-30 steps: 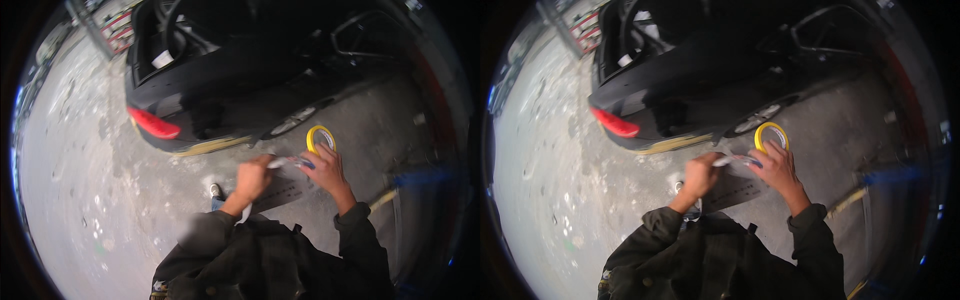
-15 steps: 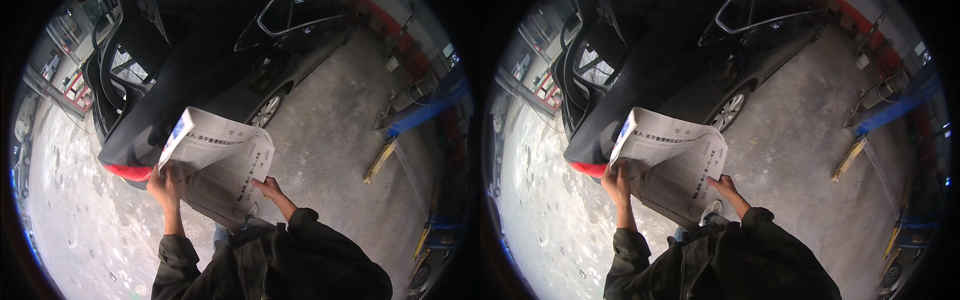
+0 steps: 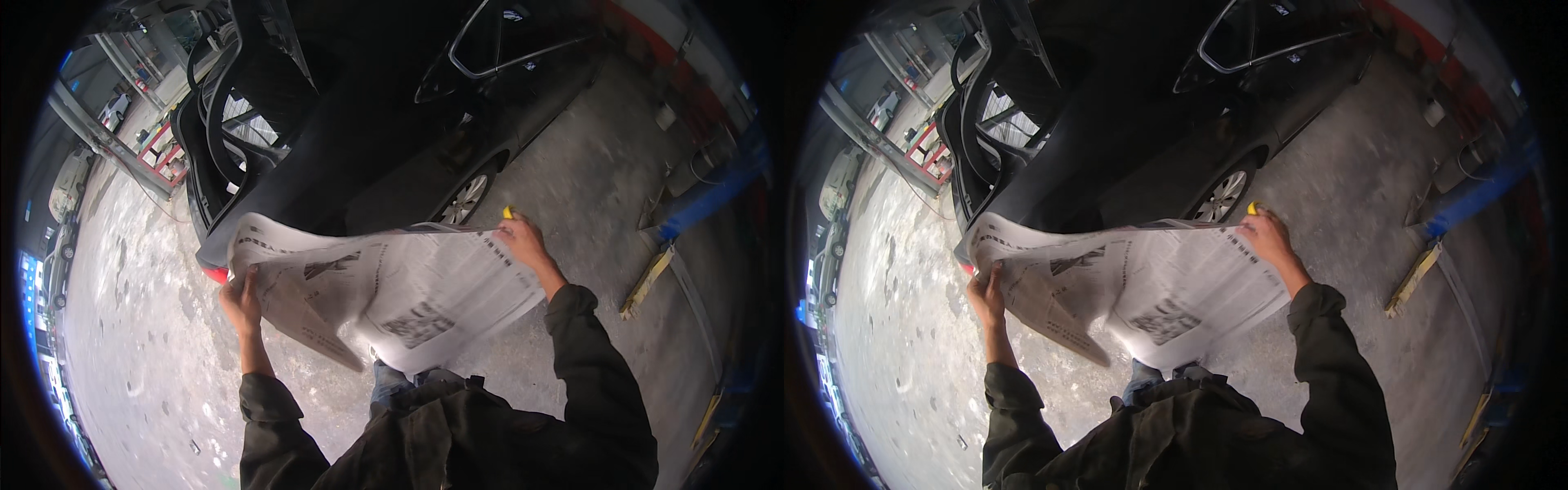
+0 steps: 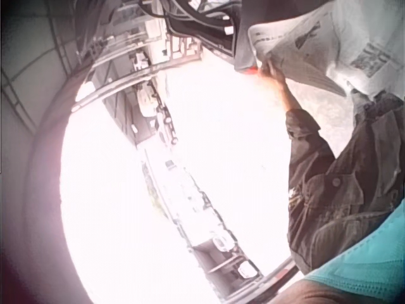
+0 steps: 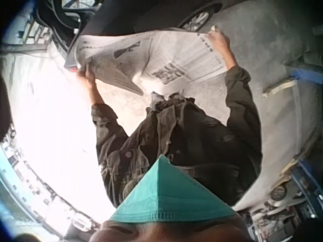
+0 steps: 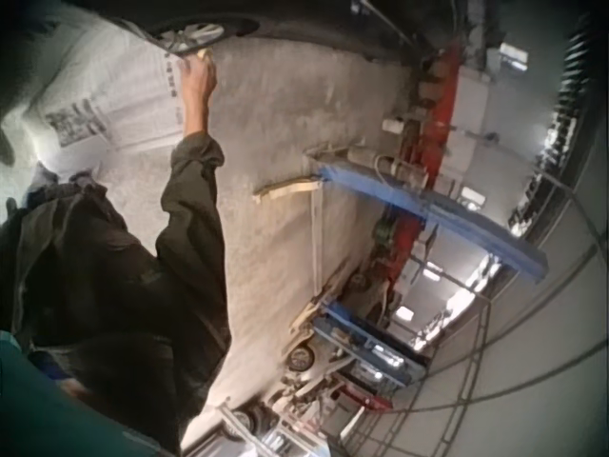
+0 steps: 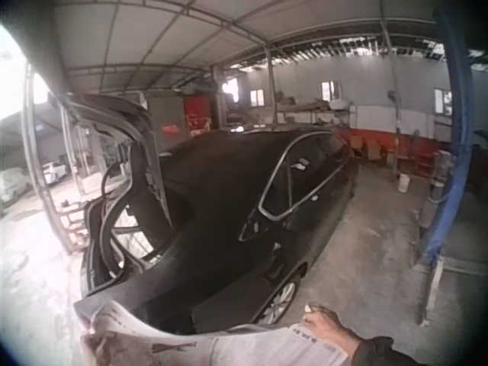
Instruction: The person covers the rear bumper and taillight areas of a black car with newspaper and secures them using yellow masking tape. The person walks to a control panel and presses a button before returning to continue taping the newspaper in place.
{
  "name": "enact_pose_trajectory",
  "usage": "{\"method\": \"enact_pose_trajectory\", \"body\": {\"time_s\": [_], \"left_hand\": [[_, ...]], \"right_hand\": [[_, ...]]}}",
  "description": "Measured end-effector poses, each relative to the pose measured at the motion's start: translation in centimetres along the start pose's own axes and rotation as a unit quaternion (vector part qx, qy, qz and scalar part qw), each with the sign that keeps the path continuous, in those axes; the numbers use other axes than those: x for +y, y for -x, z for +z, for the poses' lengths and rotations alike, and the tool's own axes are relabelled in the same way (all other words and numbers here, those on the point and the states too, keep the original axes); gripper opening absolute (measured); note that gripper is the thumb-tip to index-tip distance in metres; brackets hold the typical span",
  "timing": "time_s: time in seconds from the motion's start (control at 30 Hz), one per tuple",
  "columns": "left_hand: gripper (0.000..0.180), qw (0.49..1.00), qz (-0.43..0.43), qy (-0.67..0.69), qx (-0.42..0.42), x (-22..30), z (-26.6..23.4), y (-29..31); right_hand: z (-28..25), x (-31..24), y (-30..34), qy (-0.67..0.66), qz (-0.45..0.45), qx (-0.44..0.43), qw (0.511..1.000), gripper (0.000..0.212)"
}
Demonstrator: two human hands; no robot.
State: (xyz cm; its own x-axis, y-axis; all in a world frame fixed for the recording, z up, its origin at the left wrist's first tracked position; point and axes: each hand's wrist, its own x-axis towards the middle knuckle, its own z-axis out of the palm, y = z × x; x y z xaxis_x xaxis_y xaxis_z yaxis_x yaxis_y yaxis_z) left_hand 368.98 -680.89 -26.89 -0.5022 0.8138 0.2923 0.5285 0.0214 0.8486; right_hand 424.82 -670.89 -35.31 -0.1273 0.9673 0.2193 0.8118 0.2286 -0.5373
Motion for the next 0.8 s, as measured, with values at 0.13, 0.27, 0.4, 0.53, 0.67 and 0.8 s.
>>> {"method": "enact_pose_trajectory", "body": {"time_s": [0.13, 0.27, 0.4, 0.53, 0.67, 0.8], "left_hand": [[0.021, 0.995, 0.021, 0.064, -0.074, 2.0, 0.4, 0.6], [0.021, 0.981, 0.059, 0.099, -0.156, 2.0, 2.0, 2.3], [0.017, 0.963, 0.1, -0.068, -0.241, 7.0, 4.9, 5.7], [0.033, 0.933, 0.201, -0.122, -0.273, 8.4, 7.3, 8.5], [0.035, 0.921, 0.225, -0.138, -0.287, 9.2, 10.0, 11.2], [0.039, 0.914, 0.218, -0.146, -0.308, 10.1, 10.9, 12.7]], "right_hand": [[-1.7, 0.6, -0.5, 0.157, -0.015, 0.013, 0.987, 0.017], [-1.4, -1.0, 0.7, 0.154, -0.004, 0.091, 0.984, 0.02], [-0.6, -7.3, 3.6, -0.072, 0.039, 0.147, 0.986, 0.019], [0.2, -14.0, 8.0, -0.377, 0.07, 0.075, 0.921, 0.021], [0.9, -18.0, 10.8, -0.544, 0.16, -0.032, 0.823, 0.023], [2.0, -17.5, 10.9, -0.615, 0.21, 0.027, 0.76, 0.018]]}}
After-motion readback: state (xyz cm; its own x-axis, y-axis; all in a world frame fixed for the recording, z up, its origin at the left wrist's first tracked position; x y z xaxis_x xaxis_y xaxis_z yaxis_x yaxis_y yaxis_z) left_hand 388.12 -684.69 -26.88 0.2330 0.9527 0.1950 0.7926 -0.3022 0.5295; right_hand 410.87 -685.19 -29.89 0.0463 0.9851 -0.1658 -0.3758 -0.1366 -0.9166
